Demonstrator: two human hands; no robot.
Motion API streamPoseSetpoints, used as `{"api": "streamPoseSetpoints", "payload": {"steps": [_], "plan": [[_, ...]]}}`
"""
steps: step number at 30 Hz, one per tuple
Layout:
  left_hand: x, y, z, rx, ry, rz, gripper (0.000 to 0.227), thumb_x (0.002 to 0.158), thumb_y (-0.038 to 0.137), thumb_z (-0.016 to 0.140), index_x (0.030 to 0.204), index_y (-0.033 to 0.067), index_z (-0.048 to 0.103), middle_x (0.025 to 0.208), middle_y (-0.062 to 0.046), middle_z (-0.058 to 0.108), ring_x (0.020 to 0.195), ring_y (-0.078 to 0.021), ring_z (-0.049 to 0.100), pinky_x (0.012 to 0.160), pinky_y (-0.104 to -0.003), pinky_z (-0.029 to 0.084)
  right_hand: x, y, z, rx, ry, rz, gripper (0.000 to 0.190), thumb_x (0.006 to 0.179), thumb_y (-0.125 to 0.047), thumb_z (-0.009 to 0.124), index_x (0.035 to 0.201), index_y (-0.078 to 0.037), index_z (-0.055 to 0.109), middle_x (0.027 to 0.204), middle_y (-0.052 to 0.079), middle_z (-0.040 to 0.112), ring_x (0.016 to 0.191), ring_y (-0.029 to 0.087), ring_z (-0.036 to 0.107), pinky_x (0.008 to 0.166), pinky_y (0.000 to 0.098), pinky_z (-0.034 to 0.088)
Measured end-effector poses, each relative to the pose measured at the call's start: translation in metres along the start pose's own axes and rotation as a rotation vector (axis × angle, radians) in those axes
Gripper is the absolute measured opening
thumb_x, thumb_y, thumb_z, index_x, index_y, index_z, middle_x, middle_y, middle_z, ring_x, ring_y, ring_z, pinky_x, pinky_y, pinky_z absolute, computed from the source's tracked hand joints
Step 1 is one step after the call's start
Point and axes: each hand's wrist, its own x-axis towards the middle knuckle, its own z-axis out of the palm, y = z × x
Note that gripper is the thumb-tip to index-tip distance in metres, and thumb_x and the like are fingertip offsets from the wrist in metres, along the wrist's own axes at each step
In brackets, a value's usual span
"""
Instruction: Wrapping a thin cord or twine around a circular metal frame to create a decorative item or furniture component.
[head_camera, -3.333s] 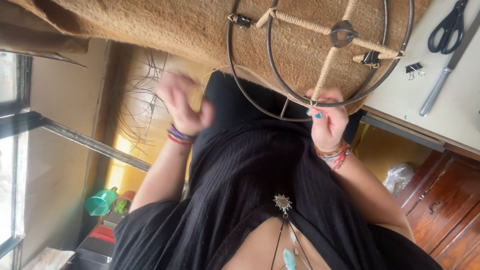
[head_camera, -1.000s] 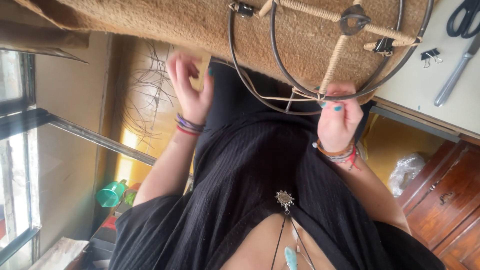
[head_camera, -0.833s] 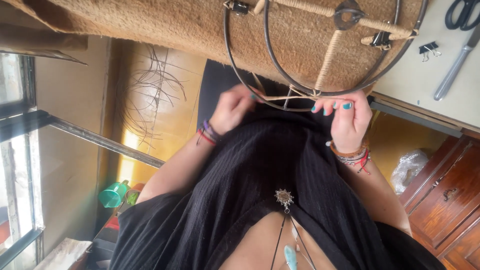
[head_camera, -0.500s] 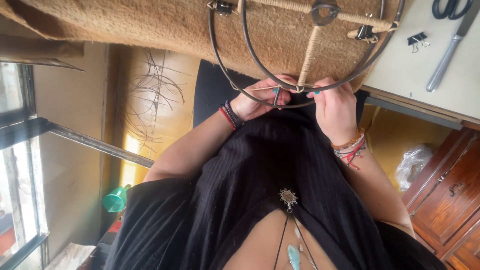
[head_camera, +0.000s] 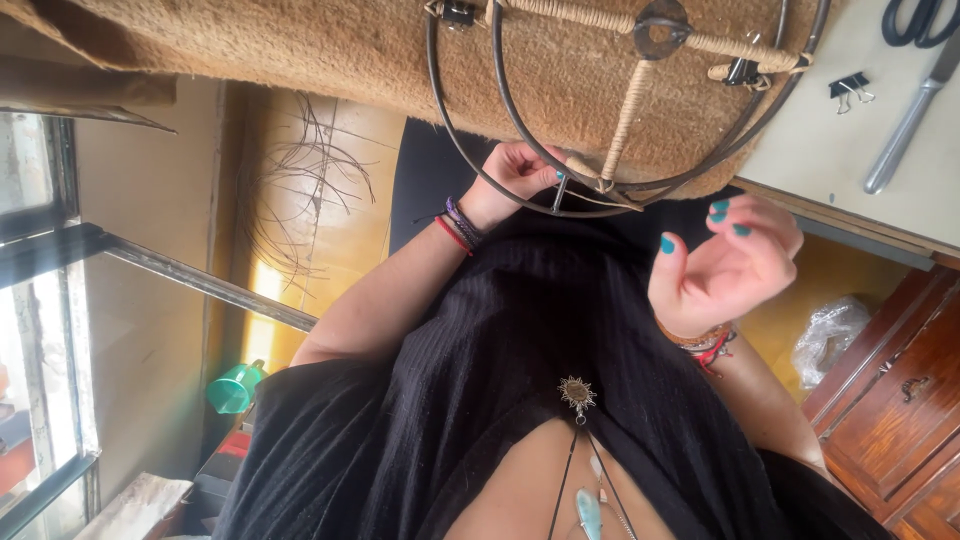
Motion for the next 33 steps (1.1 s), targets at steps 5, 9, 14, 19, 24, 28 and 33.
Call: {"api": "streamPoseSetpoints", "payload": {"steps": [5, 9, 14, 19, 24, 28, 33], "plan": [[0.004, -0.003, 0.007, 0.025, 0.179, -0.012, 0.012, 0.087, 0.010, 0.086, 0.095, 0.0043, 0.080, 0.057, 0.005, 0.053, 0.055, 0.0011, 0.047, 0.057, -0.012, 0.041, -0.016, 0.012, 0.003, 0.126, -0.215, -0.256, 0.012, 0.084, 0.007, 0.075, 0.081, -0.004, 0.072, 0.091, 0.016, 0.069, 0.075, 0.031, 0.066, 0.071, 0.0425, 0.054], [0.010, 0.005, 0.026, -0.088, 0.160, -0.048, 0.009, 0.088, 0.012, 0.084, 0.090, 0.0047, 0.079, 0.055, 0.002, 0.062, 0.054, 0.0016, 0.052, 0.057, -0.012, 0.045, -0.029, 0.012, 0.032, -0.215, -0.713, -0.160, 0.038, 0.099, -0.029, 0.068, 0.126, -0.003, 0.063, 0.113, 0.018, 0.063, 0.099, 0.037, 0.068, 0.085, 0.0464, 0.058], [-0.004, 0.060, 0.005, -0.046, 0.165, -0.055, 0.008, 0.089, 0.008, 0.082, 0.089, 0.0026, 0.077, 0.058, 0.006, 0.061, 0.058, 0.0043, 0.053, 0.061, -0.010, 0.045, -0.055, 0.041, 0.037, -0.173, -0.700, -0.046, 0.032, 0.101, -0.031, 0.070, 0.120, -0.006, 0.061, 0.082, -0.003, 0.071, 0.068, 0.017, 0.068, 0.071, 0.0316, 0.058], [-0.017, 0.078, -0.033, 0.012, 0.009, 0.071, 0.006, 0.096, 0.007, 0.075, 0.098, 0.0023, 0.076, 0.071, 0.001, 0.065, 0.069, -0.0020, 0.052, 0.066, -0.016, 0.043, -0.058, 0.050, 0.035, -0.121, -0.693, 0.006, 0.037, 0.100, -0.032, 0.074, 0.121, -0.006, 0.059, 0.080, -0.006, 0.073, 0.062, 0.014, 0.065, 0.068, 0.0273, 0.056], [-0.035, 0.108, -0.036, -0.177, -0.228, 0.076, 0.022, 0.103, 0.009, 0.060, 0.120, 0.0064, 0.075, 0.089, 0.003, 0.065, 0.082, -0.0010, 0.054, 0.076, -0.014, 0.042, -0.060, 0.061, 0.035, -0.052, -0.603, -0.025, 0.027, 0.099, -0.017, 0.075, 0.122, -0.005, 0.072, 0.089, -0.001, 0.075, 0.068, 0.014, 0.068, 0.060, 0.0285, 0.059], [-0.024, 0.104, -0.028, -0.323, -0.365, 0.086, 0.029, 0.101, 0.006, 0.059, 0.126, 0.0017, 0.071, 0.088, 0.003, 0.058, 0.081, -0.0005, 0.051, 0.072, -0.014, 0.039, -0.034, 0.038, 0.047, -0.108, -0.589, -0.141, 0.033, 0.101, -0.017, 0.070, 0.132, -0.007, 0.073, 0.095, 0.003, 0.074, 0.073, 0.017, 0.070, 0.064, 0.0297, 0.062], [-0.015, 0.095, -0.030, -0.313, -0.503, 0.115, 0.034, 0.096, -0.002, 0.059, 0.128, -0.0036, 0.069, 0.088, -0.003, 0.055, 0.078, -0.0067, 0.046, 0.073, -0.022, 0.036, -0.028, 0.033, 0.055, -0.150, -0.676, -0.050, 0.028, 0.105, -0.020, 0.064, 0.130, -0.014, 0.075, 0.105, 0.006, 0.076, 0.089, 0.026, 0.075, 0.075, 0.0361, 0.062]]}}
